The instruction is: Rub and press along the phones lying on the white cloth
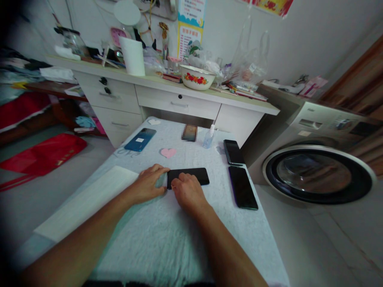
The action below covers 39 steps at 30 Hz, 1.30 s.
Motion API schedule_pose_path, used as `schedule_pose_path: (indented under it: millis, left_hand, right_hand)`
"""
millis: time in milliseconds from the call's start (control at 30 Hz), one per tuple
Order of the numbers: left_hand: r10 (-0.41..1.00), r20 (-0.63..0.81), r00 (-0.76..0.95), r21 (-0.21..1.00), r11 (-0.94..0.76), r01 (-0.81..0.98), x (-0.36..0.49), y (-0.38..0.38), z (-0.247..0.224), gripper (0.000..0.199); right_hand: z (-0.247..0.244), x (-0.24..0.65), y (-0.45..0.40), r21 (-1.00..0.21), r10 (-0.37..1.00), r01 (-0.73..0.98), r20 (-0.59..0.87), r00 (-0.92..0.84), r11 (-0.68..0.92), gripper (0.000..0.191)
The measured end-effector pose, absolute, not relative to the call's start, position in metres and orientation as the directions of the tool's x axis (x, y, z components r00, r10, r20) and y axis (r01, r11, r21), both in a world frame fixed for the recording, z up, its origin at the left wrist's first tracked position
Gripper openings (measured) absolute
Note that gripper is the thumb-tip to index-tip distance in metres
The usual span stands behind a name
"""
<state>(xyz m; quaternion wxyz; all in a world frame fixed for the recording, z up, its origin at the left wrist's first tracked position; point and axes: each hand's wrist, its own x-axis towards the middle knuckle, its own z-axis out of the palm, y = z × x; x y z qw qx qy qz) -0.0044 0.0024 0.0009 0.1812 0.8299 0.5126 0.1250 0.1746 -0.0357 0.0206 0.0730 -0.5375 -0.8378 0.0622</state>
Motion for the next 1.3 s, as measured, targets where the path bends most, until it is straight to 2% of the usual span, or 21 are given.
schedule_pose_path:
  millis: [367,600,800,1300]
  left_hand:
    - [0.899,0.012,0.438,0.448,-0.397,0.801,-0.005,0.002,0.002,0.063]
    - [0.902,0.023,0.431,0.440,-0.397,0.806,-0.004,0.001,0.001,0.062]
    - [0.903,0.032,0.428,0.437,-0.398,0.807,-0.004,0.001,0.002,0.066]
    - [0.904,0.036,0.427,0.437,-0.398,0.806,-0.003,0.001,0.002,0.060]
  right_hand:
    - [0.018,0.168,-0.035,-0.180,0.890,0.871,0.074,-0.451,0.456,0.019]
    - [0.023,0.182,-0.034,-0.220,0.922,0.898,0.030,-0.385,0.382,0.017]
    - [0.028,0.194,-0.034,-0.212,0.941,0.921,-0.012,-0.337,0.327,0.017]
    - [0.040,0.231,-0.029,-0.213,0.970,0.956,-0.093,-0.224,0.201,0.019]
